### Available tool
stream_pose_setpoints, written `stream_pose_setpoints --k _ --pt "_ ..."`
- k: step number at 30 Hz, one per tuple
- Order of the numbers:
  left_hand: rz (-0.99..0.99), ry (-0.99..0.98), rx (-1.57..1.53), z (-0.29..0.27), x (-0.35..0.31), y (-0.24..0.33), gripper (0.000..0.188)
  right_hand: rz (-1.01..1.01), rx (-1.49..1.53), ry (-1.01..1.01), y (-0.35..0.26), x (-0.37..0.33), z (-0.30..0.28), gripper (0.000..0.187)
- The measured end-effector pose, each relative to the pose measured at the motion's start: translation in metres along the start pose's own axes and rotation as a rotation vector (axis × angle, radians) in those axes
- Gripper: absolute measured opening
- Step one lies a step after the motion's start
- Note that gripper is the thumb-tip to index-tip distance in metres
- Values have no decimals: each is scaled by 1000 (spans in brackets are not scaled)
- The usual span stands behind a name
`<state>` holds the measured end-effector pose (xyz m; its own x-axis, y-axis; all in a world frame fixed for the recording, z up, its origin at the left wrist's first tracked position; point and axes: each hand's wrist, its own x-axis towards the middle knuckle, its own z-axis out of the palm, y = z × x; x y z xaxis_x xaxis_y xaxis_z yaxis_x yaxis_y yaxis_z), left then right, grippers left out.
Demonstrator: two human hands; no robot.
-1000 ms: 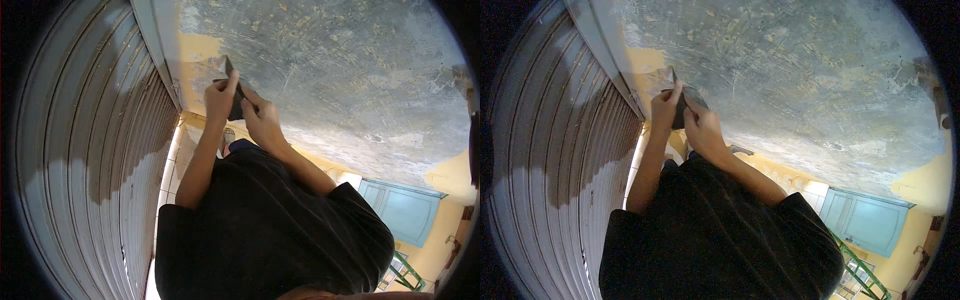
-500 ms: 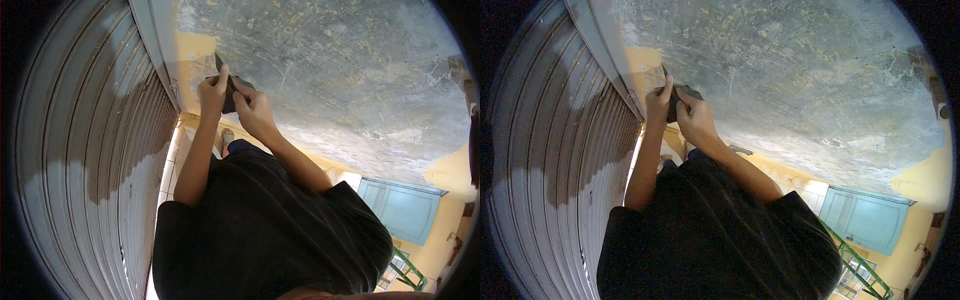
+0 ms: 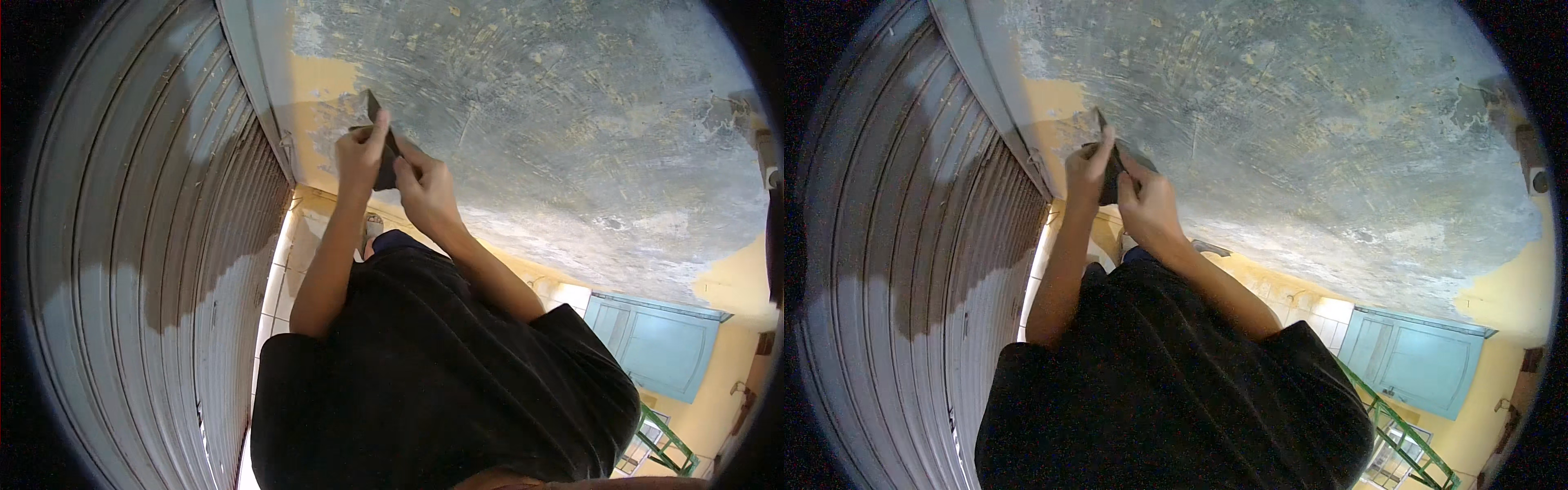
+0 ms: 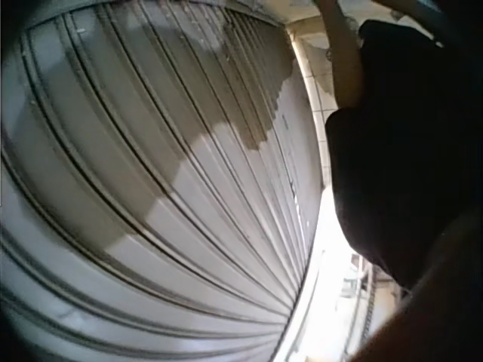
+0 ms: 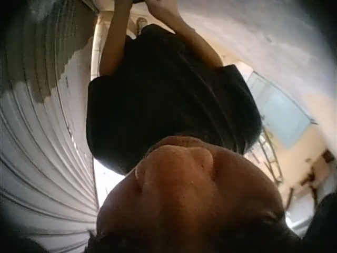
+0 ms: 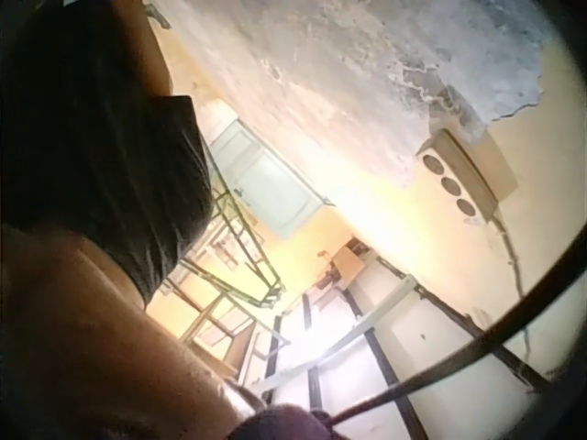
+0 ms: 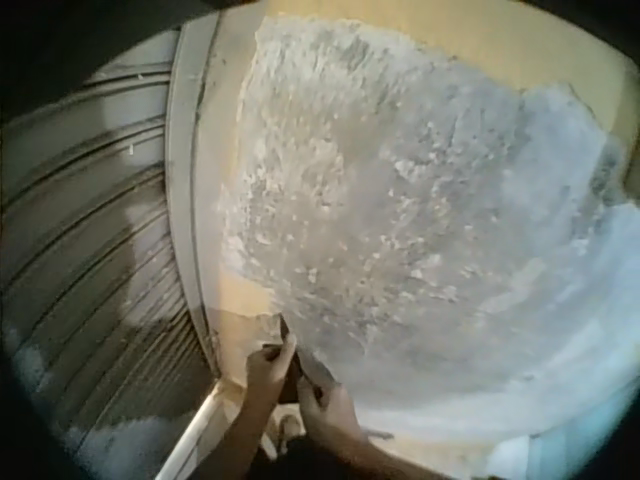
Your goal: The person scrapes paint and debris off a wall using a metal putty knife.
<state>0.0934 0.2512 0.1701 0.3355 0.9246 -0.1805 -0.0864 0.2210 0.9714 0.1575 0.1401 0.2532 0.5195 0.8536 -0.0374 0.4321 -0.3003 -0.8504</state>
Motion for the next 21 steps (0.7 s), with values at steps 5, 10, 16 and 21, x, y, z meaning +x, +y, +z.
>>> stream_pose_setpoints --k 5,10,16,21 --pt "19 15 -10 2 -3 2 62 -134 27 25 11 1 7 42" --pt "-10 18 -3 1 3 -3 60 -97 -40 23 7 9 4 40" --pt "64 36 72 9 -6 2 64 -132 12 60 13 -5 5 42" --pt "-7 46 34 -8 13 4 66 -117 21 -12 1 15 14 42"
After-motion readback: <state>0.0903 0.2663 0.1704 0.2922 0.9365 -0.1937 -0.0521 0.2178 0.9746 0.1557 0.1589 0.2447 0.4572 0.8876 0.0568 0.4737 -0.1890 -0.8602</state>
